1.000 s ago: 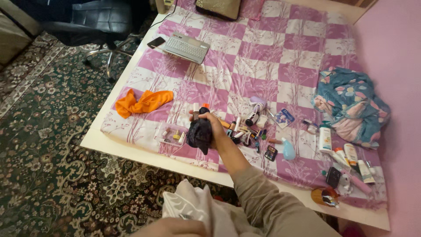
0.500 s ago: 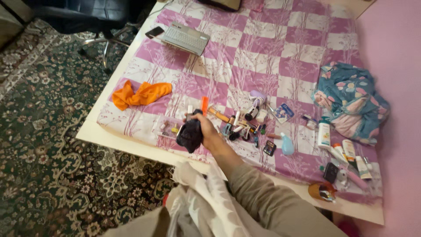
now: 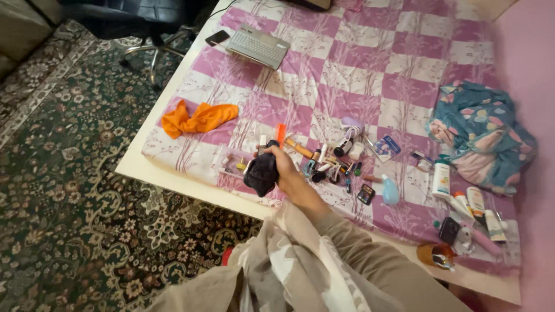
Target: The person cleans various cosmetics and tools by hand using a dark cloth while working on a bed.
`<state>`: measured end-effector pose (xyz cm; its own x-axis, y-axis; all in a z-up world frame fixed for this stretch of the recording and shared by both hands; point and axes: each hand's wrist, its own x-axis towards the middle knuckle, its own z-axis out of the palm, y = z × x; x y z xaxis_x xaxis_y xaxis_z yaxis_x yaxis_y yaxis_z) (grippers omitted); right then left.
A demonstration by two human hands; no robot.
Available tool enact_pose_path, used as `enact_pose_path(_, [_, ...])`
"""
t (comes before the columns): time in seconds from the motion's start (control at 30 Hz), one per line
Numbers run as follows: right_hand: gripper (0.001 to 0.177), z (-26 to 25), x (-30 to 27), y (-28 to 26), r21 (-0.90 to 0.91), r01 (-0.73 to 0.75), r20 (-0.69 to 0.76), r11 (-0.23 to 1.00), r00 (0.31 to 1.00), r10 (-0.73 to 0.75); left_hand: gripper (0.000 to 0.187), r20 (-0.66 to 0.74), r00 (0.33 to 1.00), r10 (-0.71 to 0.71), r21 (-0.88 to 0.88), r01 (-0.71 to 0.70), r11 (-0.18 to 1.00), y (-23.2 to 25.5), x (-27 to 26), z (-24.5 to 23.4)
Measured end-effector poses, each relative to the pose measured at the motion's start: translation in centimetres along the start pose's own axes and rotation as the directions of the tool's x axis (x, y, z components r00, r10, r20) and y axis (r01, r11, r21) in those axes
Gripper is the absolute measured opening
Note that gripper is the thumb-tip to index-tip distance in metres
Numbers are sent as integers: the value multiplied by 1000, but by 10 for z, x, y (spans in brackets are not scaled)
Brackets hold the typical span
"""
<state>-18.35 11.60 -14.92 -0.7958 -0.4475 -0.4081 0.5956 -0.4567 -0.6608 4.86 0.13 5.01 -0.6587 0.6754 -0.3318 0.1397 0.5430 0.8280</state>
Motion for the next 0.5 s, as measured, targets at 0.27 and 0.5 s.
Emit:
enact_pose_path(0.27, [36,-12,-2,-2,-34,18,-13,999,1000,-18,30,42,996,80,28,-81,996,-3,-6,1])
enact_pose_path(0.5, [42,0,-25,-12,-66,53,33,996,998,-51,32,87,988,124,0,-125,992,-10,2,-17])
